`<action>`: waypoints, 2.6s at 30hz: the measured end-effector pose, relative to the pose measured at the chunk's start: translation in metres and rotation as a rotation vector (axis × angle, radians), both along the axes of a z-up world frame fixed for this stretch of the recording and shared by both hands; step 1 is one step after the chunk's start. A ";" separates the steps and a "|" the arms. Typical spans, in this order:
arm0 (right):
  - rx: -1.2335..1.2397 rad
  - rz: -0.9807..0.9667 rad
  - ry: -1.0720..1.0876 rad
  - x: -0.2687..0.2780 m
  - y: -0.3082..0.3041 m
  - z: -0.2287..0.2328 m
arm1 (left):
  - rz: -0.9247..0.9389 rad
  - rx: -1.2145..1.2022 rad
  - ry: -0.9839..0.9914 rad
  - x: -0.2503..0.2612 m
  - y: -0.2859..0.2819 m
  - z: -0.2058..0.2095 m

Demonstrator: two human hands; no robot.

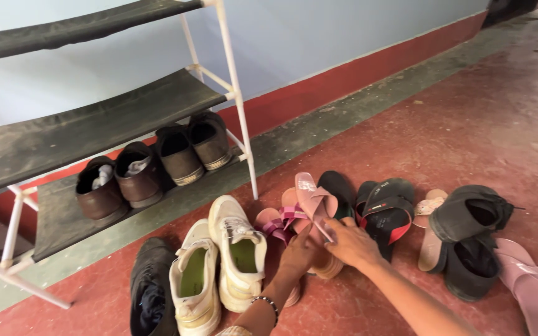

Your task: Picking up various shoes and sandals from the floor and organizing them onto a plastic shoe rack.

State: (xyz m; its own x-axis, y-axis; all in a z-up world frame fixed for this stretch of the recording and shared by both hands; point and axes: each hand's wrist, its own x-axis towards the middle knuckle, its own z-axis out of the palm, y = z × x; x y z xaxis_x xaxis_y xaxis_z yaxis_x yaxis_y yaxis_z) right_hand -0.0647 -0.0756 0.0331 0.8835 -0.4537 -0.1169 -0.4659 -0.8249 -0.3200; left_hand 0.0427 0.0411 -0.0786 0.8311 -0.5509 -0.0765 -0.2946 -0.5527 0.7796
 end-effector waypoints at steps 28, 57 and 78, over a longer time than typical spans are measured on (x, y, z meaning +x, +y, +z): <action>-0.337 -0.220 -0.548 -0.039 -0.057 -0.038 | 0.180 0.018 0.056 0.029 0.022 -0.013; 0.185 -0.037 -0.622 0.033 -0.008 -0.005 | 0.022 -0.815 0.347 0.029 0.032 0.069; 0.667 -0.213 -0.869 0.039 -0.020 0.003 | 0.074 -0.562 0.242 0.077 -0.023 0.004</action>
State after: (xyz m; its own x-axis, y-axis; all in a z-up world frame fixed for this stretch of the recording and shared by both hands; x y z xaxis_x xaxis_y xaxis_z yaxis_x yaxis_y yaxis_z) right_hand -0.0260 -0.0951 0.0365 0.6951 -0.6824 0.2261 0.0197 -0.2962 -0.9549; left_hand 0.1192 0.0185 -0.0751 0.8639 -0.5033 0.0179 -0.0496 -0.0497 0.9975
